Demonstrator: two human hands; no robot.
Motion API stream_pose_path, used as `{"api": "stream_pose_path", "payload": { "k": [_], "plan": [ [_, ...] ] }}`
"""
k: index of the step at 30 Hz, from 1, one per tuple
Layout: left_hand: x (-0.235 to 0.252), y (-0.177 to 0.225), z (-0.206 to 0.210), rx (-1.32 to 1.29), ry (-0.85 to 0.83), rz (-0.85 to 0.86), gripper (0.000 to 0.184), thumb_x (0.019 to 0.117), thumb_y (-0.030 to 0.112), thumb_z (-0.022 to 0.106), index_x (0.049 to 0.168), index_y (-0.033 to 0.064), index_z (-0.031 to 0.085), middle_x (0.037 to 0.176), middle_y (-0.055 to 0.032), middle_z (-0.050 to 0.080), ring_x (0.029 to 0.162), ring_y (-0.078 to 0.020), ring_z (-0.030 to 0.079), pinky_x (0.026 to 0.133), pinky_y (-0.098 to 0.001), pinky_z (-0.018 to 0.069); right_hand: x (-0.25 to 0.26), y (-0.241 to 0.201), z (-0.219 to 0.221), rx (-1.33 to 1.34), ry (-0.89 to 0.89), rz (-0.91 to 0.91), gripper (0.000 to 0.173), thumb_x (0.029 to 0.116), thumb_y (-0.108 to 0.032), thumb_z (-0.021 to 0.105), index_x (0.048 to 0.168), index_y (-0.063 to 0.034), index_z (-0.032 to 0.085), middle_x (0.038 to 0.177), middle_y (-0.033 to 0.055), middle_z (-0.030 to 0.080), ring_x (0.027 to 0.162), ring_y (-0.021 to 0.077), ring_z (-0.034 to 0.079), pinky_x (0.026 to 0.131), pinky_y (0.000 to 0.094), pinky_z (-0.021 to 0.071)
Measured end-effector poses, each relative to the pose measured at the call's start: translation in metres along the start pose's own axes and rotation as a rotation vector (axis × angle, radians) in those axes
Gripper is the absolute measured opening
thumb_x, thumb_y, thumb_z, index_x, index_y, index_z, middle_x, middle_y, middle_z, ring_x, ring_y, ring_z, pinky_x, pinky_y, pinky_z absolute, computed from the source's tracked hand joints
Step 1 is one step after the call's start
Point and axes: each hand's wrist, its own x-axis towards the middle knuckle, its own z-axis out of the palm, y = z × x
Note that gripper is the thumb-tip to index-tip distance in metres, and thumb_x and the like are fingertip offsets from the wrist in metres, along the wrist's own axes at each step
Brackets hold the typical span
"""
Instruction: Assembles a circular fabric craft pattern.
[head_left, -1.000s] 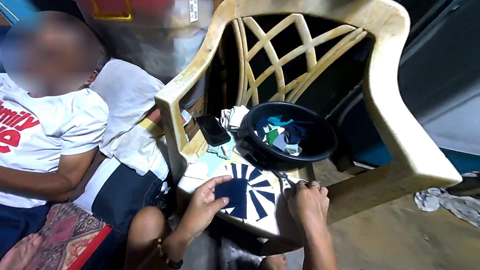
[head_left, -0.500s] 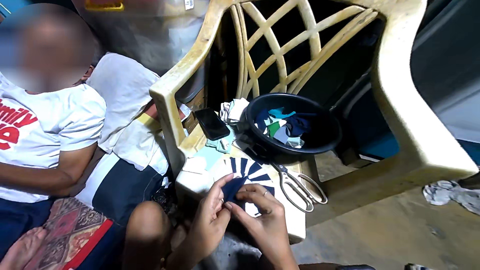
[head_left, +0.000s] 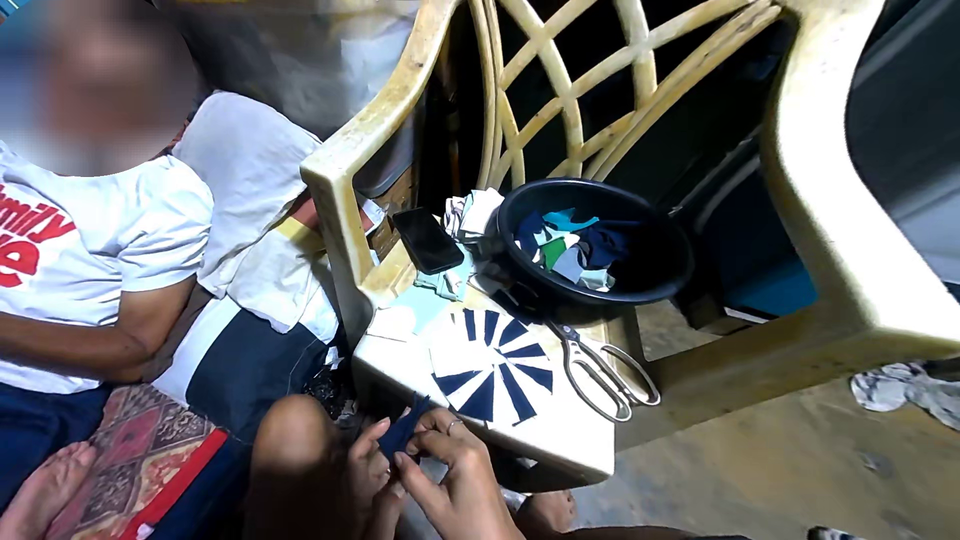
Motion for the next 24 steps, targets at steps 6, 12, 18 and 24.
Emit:
{"api": "stream_pose_path", "payload": {
  "k": [6, 12, 18, 24],
  "plan": [
    [0.005, 0.004, 0.008, 0.032, 0.038, -0.047, 0.048, 0.0966, 0.001, 0.045, 0.143, -0.0019, 0.036, 0.124, 0.0041, 0.068, 0.118, -0.0054, 0.063, 0.101, -0.029, 0.0518, 0.005, 0.007, -0.008, 0.108, -0.023, 0.044, 0.015, 0.0828, -0.004, 0.061, 0.076, 0.0009, 0.073, 0.089, 0.0097, 0.067, 0.083, 0.004, 0.063, 0.073, 0.0137, 0.0517],
    [0.019, 0.004, 0.013, 0.106, 0.156, -0.062, 0.034, 0.0927, -0.001, 0.048, 0.125, 0.0031, 0.058, 0.082, 0.0133, 0.062, 0.07, 0.0063, 0.056, 0.063, -0.0127, 0.0467, 0.009, 0.012, -0.026, 0.342, -0.068, 0.131, 0.016, 0.0865, -0.003, 0.06, 0.083, 0.0005, 0.075, 0.095, 0.0023, 0.065, 0.087, -0.0046, 0.061, 0.076, 0.0096, 0.0519],
    [0.026, 0.006, 0.015, 0.096, 0.132, -0.006, 0.026, 0.094, 0.001, 0.053, 0.099, 0.0107, 0.077, 0.096, 0.0071, 0.073, 0.086, 0.0031, 0.064, 0.076, -0.0152, 0.0531, 0.012, 0.015, -0.037, 0.463, -0.062, 0.12, 0.014, 0.0868, -0.005, 0.063, 0.084, -0.0025, 0.076, 0.093, -0.0021, 0.066, 0.085, -0.0042, 0.062, 0.073, 0.0106, 0.0536],
    [0.028, 0.004, 0.02, -0.032, 0.118, 0.034, 0.03, 0.0738, -0.001, 0.08, 0.102, 0.0089, 0.076, 0.104, 0.0025, 0.074, 0.093, -0.0023, 0.07, 0.078, -0.0188, 0.0599, 0.013, 0.015, -0.039, 0.502, -0.039, 0.113, 0.013, 0.0877, -0.005, 0.065, 0.084, -0.003, 0.077, 0.092, -0.0027, 0.066, 0.082, -0.0055, 0.06, 0.07, 0.0088, 0.0509]
  ]
}}
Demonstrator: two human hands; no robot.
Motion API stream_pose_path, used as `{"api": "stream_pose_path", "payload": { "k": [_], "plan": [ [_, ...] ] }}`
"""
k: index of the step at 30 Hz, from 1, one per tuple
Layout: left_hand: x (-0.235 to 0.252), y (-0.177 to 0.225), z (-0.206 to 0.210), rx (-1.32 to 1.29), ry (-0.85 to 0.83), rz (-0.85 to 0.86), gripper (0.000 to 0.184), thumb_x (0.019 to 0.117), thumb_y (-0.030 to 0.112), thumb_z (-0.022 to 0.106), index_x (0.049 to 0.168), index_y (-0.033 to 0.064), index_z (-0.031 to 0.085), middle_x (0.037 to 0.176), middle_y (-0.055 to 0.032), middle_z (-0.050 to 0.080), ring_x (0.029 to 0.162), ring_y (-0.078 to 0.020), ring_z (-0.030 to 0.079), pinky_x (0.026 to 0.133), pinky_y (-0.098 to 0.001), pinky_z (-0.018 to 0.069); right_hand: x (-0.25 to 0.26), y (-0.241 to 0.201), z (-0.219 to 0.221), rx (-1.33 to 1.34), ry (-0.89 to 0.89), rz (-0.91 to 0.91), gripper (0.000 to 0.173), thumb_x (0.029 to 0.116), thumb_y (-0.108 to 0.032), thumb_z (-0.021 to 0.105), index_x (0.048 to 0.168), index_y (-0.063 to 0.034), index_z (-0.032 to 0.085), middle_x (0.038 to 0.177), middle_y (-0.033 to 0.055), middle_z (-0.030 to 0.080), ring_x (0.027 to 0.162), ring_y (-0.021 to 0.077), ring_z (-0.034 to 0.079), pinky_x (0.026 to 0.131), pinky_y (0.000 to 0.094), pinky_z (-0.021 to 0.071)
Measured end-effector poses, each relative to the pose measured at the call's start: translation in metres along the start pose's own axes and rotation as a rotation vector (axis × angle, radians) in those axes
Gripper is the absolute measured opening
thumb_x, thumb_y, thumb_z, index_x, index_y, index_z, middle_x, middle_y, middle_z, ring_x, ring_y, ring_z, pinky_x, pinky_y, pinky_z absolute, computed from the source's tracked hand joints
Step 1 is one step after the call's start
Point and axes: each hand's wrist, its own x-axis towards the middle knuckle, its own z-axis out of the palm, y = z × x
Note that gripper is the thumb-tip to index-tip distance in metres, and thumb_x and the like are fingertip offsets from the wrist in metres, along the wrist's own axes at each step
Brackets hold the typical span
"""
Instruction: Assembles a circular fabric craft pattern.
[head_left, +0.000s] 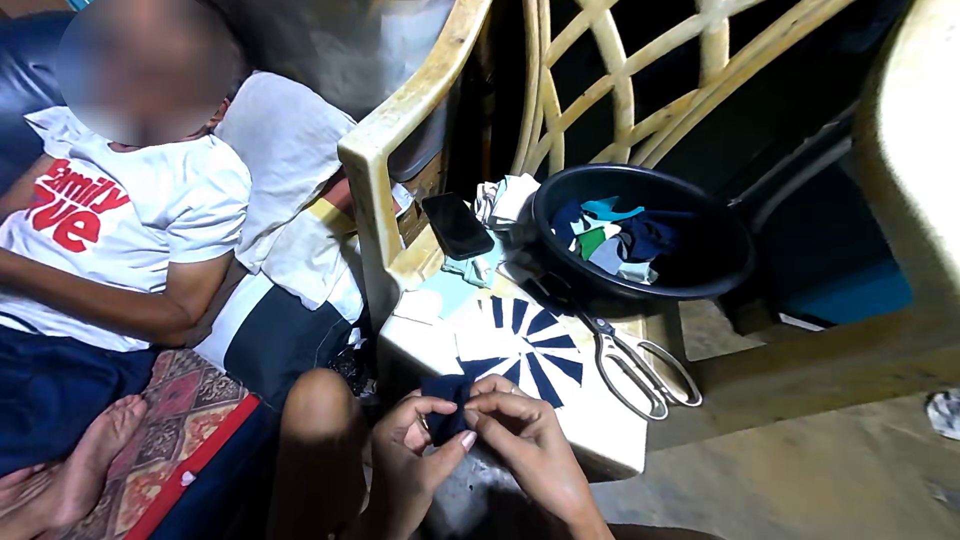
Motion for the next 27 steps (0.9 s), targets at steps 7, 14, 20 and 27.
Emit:
{"api": "stream_pose_path", "payload": {
  "k": [7, 14, 20, 27],
  "plan": [
    [0.007, -0.002, -0.007, 0.026, 0.035, -0.076, 0.011, 0.0864, 0.002, 0.069, 0.089, 0.0104, 0.076, 0.089, 0.0057, 0.072, 0.082, 0.0012, 0.066, 0.073, -0.016, 0.0555, 0.0, 0.002, -0.004, 0.036, -0.018, 0.02, 0.015, 0.0884, -0.005, 0.061, 0.081, -0.0052, 0.074, 0.095, -0.0038, 0.069, 0.087, -0.0035, 0.064, 0.074, 0.0126, 0.054],
    [0.067, 0.0, -0.024, 0.013, 0.185, -0.221, 0.016, 0.0857, -0.007, 0.056, 0.089, 0.0079, 0.06, 0.075, 0.007, 0.062, 0.071, -0.0013, 0.061, 0.069, -0.0206, 0.0534, 0.003, 0.002, -0.026, 0.295, 0.018, -0.005, 0.02, 0.0823, -0.008, 0.06, 0.075, -0.017, 0.076, 0.089, -0.0023, 0.078, 0.083, 0.0018, 0.071, 0.071, 0.0192, 0.0569],
    [0.158, -0.017, -0.021, 0.311, 0.007, -0.253, 0.018, 0.0964, -0.007, 0.051, 0.113, -0.0068, 0.058, 0.109, -0.0118, 0.062, 0.094, -0.0129, 0.061, 0.081, -0.0313, 0.0525, 0.003, -0.003, -0.028, 0.451, 0.043, 0.016, 0.022, 0.0794, 0.002, 0.064, 0.072, -0.0159, 0.074, 0.082, -0.0004, 0.076, 0.059, 0.0027, 0.067, 0.051, 0.0187, 0.0558],
    [0.218, -0.044, -0.017, 0.911, -0.262, -0.212, 0.032, 0.1005, -0.008, 0.047, 0.127, -0.005, 0.066, 0.131, -0.023, 0.064, 0.125, -0.0333, 0.06, 0.109, -0.0461, 0.0448, 0.006, 0.003, -0.028, 0.383, 0.027, -0.015, 0.021, 0.0821, 0.003, 0.067, 0.086, -0.0156, 0.077, 0.091, -0.0028, 0.075, 0.068, 0.0008, 0.068, 0.055, 0.0175, 0.0569]
  ]
}}
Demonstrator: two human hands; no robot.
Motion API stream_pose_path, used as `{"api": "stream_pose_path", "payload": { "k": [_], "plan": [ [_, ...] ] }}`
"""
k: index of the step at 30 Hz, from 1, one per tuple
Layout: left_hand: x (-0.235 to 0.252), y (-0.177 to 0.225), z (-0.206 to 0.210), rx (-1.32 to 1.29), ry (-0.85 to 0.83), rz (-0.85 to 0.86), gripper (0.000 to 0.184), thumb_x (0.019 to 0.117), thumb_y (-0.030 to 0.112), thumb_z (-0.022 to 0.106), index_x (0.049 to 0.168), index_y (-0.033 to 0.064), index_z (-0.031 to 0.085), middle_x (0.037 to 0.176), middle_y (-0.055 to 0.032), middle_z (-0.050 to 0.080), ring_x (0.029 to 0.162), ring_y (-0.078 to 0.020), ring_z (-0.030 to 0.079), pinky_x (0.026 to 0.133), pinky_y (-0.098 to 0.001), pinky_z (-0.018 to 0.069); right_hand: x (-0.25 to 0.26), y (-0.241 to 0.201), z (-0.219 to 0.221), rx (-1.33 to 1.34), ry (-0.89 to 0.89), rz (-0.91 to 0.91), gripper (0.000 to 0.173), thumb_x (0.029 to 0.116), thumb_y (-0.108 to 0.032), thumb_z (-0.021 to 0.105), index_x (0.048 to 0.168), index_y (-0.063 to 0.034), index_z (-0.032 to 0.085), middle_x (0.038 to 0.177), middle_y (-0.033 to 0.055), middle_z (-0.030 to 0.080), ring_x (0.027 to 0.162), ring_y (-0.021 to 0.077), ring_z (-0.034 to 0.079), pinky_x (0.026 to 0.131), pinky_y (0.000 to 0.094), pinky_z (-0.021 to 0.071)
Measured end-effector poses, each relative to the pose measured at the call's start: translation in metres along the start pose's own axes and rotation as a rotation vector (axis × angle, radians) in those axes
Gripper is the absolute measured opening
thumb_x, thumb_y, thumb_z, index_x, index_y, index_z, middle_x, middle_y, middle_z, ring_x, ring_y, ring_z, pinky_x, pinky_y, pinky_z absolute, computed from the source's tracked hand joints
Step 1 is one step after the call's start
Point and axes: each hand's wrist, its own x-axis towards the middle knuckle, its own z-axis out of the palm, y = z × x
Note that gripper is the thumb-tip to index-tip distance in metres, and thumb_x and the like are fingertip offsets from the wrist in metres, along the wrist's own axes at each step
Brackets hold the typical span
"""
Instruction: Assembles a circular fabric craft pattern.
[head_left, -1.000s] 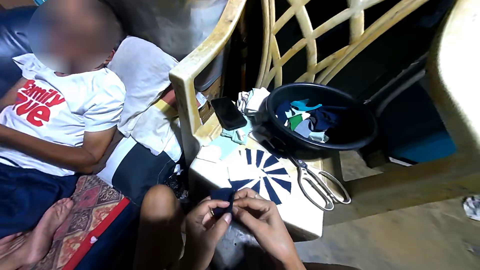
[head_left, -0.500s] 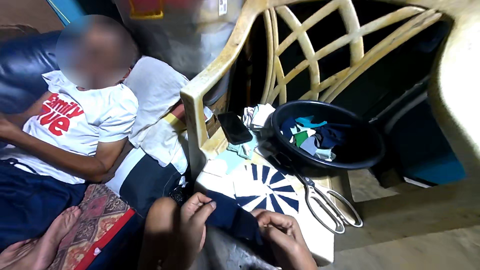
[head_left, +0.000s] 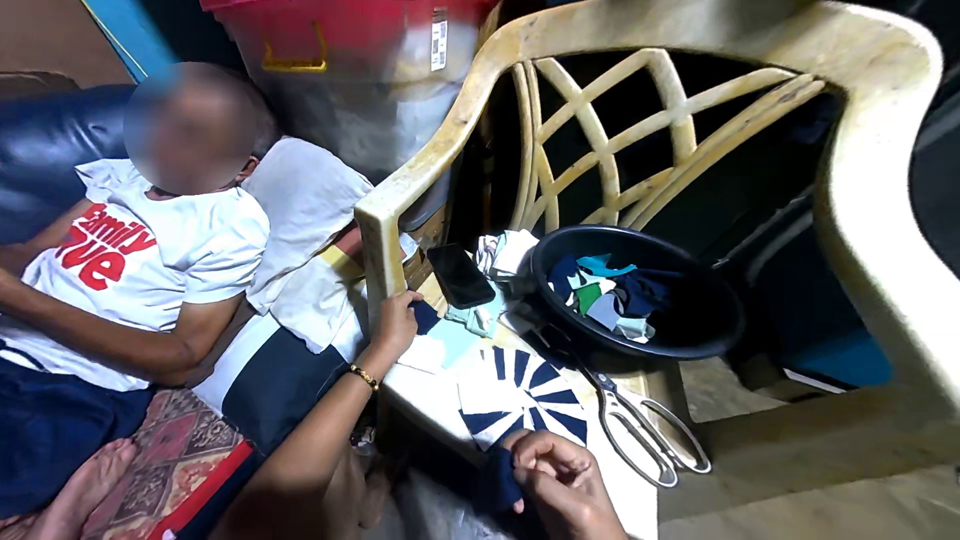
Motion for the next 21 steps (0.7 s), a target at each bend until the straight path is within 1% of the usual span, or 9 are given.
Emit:
{"api": "stream_pose_path", "payload": {
  "k": [3, 5, 6, 8, 11, 13, 15, 19, 21],
  "plan": [
    [-0.019, 0.005, 0.007, 0.348, 0.043, 0.184, 0.031, 0.0955, -0.007, 0.057, 0.124, -0.0034, 0.068, 0.14, -0.0274, 0.056, 0.128, -0.0453, 0.055, 0.104, -0.0568, 0.0467, 0.002, 0.008, -0.004, -0.019, -0.013, -0.028, 0.016, 0.0917, -0.009, 0.067, 0.091, -0.016, 0.081, 0.104, -0.0029, 0.075, 0.083, 0.0013, 0.07, 0.065, 0.0177, 0.0593],
    [-0.045, 0.012, 0.013, 0.234, 0.13, 0.299, 0.026, 0.0966, 0.0, 0.059, 0.12, -0.0014, 0.071, 0.148, -0.0269, 0.049, 0.134, -0.0443, 0.05, 0.105, -0.0563, 0.0463, 0.003, 0.009, -0.005, 0.024, -0.024, -0.016, 0.015, 0.0937, -0.011, 0.067, 0.093, -0.0142, 0.082, 0.107, -0.0008, 0.075, 0.087, 0.0029, 0.07, 0.07, 0.0188, 0.0597],
    [-0.061, 0.017, 0.015, 0.074, 0.11, 0.335, 0.025, 0.099, 0.006, 0.057, 0.119, -0.0012, 0.072, 0.146, -0.0235, 0.052, 0.134, -0.0371, 0.052, 0.106, -0.051, 0.0478, 0.004, 0.009, -0.005, 0.048, -0.034, -0.01, 0.016, 0.0934, -0.01, 0.066, 0.095, -0.0136, 0.082, 0.107, -0.0002, 0.075, 0.089, 0.0032, 0.07, 0.071, 0.019, 0.0596],
    [-0.096, 0.033, 0.012, -0.36, -0.161, 0.28, 0.033, 0.1051, 0.015, 0.048, 0.124, -0.0032, 0.067, 0.136, -0.0137, 0.062, 0.122, -0.0155, 0.061, 0.1, -0.0329, 0.0523, 0.005, 0.009, -0.005, 0.08, -0.057, -0.005, 0.017, 0.092, -0.009, 0.066, 0.098, -0.0133, 0.082, 0.109, -0.0004, 0.075, 0.094, 0.0028, 0.07, 0.076, 0.0189, 0.0587],
    [-0.118, 0.036, 0.013, -0.939, -0.653, 0.108, 0.04, 0.1064, 0.024, 0.039, 0.133, -0.0015, 0.054, 0.121, -0.0029, 0.066, 0.106, -0.0071, 0.065, 0.092, -0.0273, 0.0544, 0.006, 0.009, -0.006, 0.072, -0.085, -0.053, 0.025, 0.0871, -0.003, 0.067, 0.107, -0.0119, 0.08, 0.112, -0.0003, 0.074, 0.1, 0.0034, 0.068, 0.084, 0.0197, 0.0575],
    [-0.12, 0.03, 0.018, -1.089, -0.74, 0.053, 0.031, 0.1036, 0.019, 0.044, 0.129, 0.0033, 0.053, 0.112, 0.0013, 0.069, 0.1, -0.0069, 0.067, 0.087, -0.0277, 0.0561, 0.006, 0.008, -0.007, 0.008, -0.055, -0.085, 0.032, 0.0837, 0.004, 0.068, 0.11, -0.0101, 0.078, 0.114, 0.0006, 0.074, 0.099, 0.0052, 0.07, 0.085, 0.0218, 0.0592],
    [-0.117, 0.028, 0.018, -1.077, -0.714, 0.003, 0.026, 0.0958, 0.004, 0.054, 0.122, 0.0061, 0.053, 0.103, 0.0037, 0.07, 0.09, -0.0049, 0.068, 0.077, -0.0236, 0.0565, 0.005, 0.005, -0.009, -0.095, -0.016, -0.102, 0.03, 0.0834, 0.005, 0.069, 0.109, -0.0093, 0.078, 0.113, 0.0, 0.074, 0.096, 0.0045, 0.07, 0.082, 0.021, 0.0597],
    [-0.107, 0.027, 0.015, -1.039, -0.666, 0.035, 0.034, 0.083, -0.015, 0.065, 0.108, 0.0058, 0.055, 0.097, 0.0036, 0.068, 0.086, -0.0049, 0.068, 0.08, -0.024, 0.0588, 0.006, 0.003, -0.016, -0.253, 0.071, -0.081, 0.019, 0.0867, -0.008, 0.07, 0.103, -0.0118, 0.079, 0.107, -0.0038, 0.075, 0.089, -0.0003, 0.068, 0.076, 0.0166, 0.0569],
    [-0.1, 0.029, 0.012, -0.948, -0.634, 0.047, 0.032, 0.081, -0.016, 0.068, 0.102, 0.005, 0.056, 0.096, 0.0024, 0.068, 0.085, -0.0045, 0.069, 0.078, -0.023, 0.0595, 0.008, 0.003, -0.015, -0.307, 0.165, -0.054, 0.019, 0.0819, 0.0, 0.071, 0.097, -0.0088, 0.079, 0.099, -0.004, 0.075, 0.079, -0.0008, 0.067, 0.07, 0.0162, 0.057]
  ]
}}
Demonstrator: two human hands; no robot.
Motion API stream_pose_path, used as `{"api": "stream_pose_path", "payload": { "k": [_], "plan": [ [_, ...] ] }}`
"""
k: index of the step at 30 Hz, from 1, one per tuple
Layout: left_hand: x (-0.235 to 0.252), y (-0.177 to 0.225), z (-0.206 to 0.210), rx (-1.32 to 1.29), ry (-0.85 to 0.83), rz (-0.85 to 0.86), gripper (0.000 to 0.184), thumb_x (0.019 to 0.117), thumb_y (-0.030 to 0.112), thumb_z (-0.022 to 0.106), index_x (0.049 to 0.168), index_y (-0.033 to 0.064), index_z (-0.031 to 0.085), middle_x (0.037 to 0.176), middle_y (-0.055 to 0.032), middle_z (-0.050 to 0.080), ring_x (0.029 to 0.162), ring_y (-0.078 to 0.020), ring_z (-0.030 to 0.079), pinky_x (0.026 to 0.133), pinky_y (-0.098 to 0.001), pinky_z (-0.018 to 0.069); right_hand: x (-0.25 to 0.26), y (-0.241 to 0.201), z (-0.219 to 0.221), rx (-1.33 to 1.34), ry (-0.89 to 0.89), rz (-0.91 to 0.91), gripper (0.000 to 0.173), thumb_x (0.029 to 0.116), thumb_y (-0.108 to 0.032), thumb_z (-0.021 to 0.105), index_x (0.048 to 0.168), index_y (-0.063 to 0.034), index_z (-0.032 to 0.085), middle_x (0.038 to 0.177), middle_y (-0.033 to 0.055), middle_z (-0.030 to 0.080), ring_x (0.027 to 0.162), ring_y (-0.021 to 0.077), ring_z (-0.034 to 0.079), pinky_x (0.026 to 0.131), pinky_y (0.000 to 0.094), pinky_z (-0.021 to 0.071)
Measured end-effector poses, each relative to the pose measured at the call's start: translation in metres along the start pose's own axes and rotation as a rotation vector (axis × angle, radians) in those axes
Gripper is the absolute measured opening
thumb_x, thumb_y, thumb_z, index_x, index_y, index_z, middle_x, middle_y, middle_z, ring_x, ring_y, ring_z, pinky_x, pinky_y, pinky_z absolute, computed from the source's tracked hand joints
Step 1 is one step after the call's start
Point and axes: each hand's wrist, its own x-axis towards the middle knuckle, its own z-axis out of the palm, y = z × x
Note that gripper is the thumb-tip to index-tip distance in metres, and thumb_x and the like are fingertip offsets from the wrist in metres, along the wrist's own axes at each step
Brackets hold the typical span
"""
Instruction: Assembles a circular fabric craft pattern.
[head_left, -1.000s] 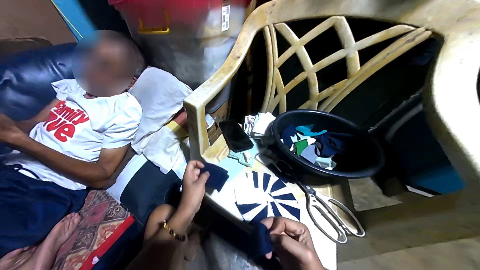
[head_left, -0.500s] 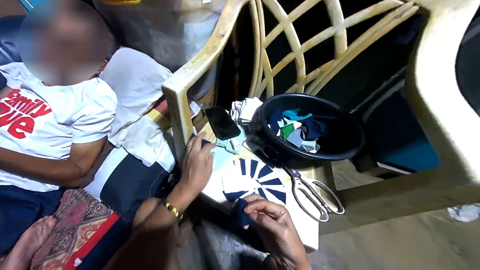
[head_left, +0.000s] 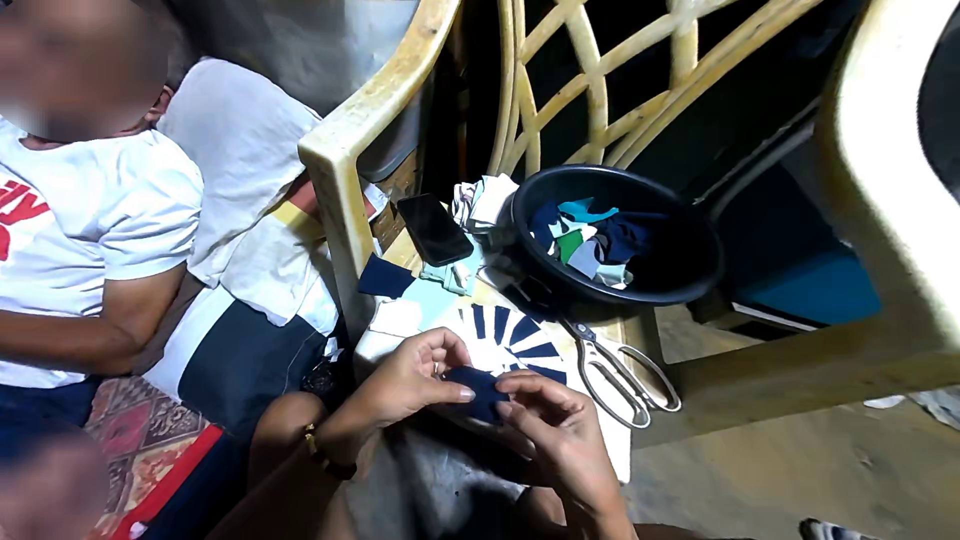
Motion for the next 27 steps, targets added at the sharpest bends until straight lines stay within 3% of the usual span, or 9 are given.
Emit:
{"api": "stream_pose_path", "payload": {
  "k": [2, 7, 14, 16, 21, 27],
  "plan": [
    [0.006, 0.007, -0.003, 0.139, 0.033, -0.031, 0.029, 0.0813, -0.013, 0.071, 0.1, 0.004, 0.057, 0.094, 0.0019, 0.067, 0.08, -0.0027, 0.067, 0.074, -0.0202, 0.0583, 0.004, 0.0, 0.001, -0.092, 0.075, 0.039, 0.022, 0.0781, 0.007, 0.068, 0.094, -0.0057, 0.076, 0.09, -0.0044, 0.075, 0.072, 0.0001, 0.067, 0.066, 0.0174, 0.0579],
    [0.031, 0.016, -0.011, 0.451, 0.175, -0.16, 0.021, 0.0853, -0.004, 0.076, 0.101, -0.0007, 0.061, 0.092, -0.003, 0.064, 0.069, -0.0029, 0.062, 0.067, -0.0192, 0.0551, 0.023, 0.002, 0.002, -0.368, 0.142, 0.047, 0.012, 0.0815, 0.006, 0.066, 0.088, 0.0, 0.073, 0.084, -0.001, 0.072, 0.071, -0.0027, 0.066, 0.067, 0.0146, 0.0569],
    [0.051, 0.007, -0.009, 0.371, 0.459, -0.094, 0.015, 0.0873, -0.005, 0.074, 0.096, -0.0035, 0.062, 0.085, -0.0064, 0.065, 0.062, -0.0054, 0.062, 0.06, -0.0194, 0.0546, 0.058, 0.006, 0.003, -0.709, 0.148, -0.043, 0.01, 0.0879, -0.003, 0.066, 0.092, 0.0005, 0.074, 0.085, 0.0046, 0.072, 0.072, -0.0014, 0.064, 0.067, 0.014, 0.0521],
    [0.052, 0.005, -0.009, 0.385, 0.479, -0.119, 0.016, 0.0865, -0.005, 0.075, 0.096, -0.0039, 0.062, 0.083, -0.0064, 0.065, 0.061, -0.0056, 0.062, 0.06, -0.0197, 0.0554, 0.061, 0.009, 0.001, -0.816, 0.132, -0.067, 0.011, 0.0869, -0.005, 0.066, 0.09, -0.0012, 0.075, 0.082, 0.0052, 0.072, 0.07, 0.004, 0.063, 0.065, 0.0193, 0.0495],
    [0.052, 0.001, -0.012, 0.534, 0.454, -0.179, 0.018, 0.0852, -0.003, 0.077, 0.097, -0.0032, 0.064, 0.085, -0.0076, 0.065, 0.063, -0.0073, 0.064, 0.063, -0.0222, 0.0576, 0.057, 0.018, 0.004, -0.932, 0.101, -0.071, 0.008, 0.0841, -0.006, 0.07, 0.088, -0.0037, 0.076, 0.081, 0.0059, 0.073, 0.076, 0.0169, 0.067, 0.071, 0.0326, 0.0535],
    [0.048, -0.009, -0.014, 0.687, 0.455, -0.125, 0.018, 0.0832, 0.001, 0.078, 0.096, -0.0026, 0.066, 0.083, -0.0072, 0.067, 0.064, -0.0049, 0.062, 0.063, -0.0192, 0.0535, 0.055, 0.026, 0.005, -1.001, 0.105, -0.101, 0.008, 0.0814, -0.007, 0.07, 0.086, -0.0053, 0.077, 0.078, 0.0038, 0.072, 0.076, 0.0177, 0.066, 0.069, 0.0333, 0.0523]
  ]
}}
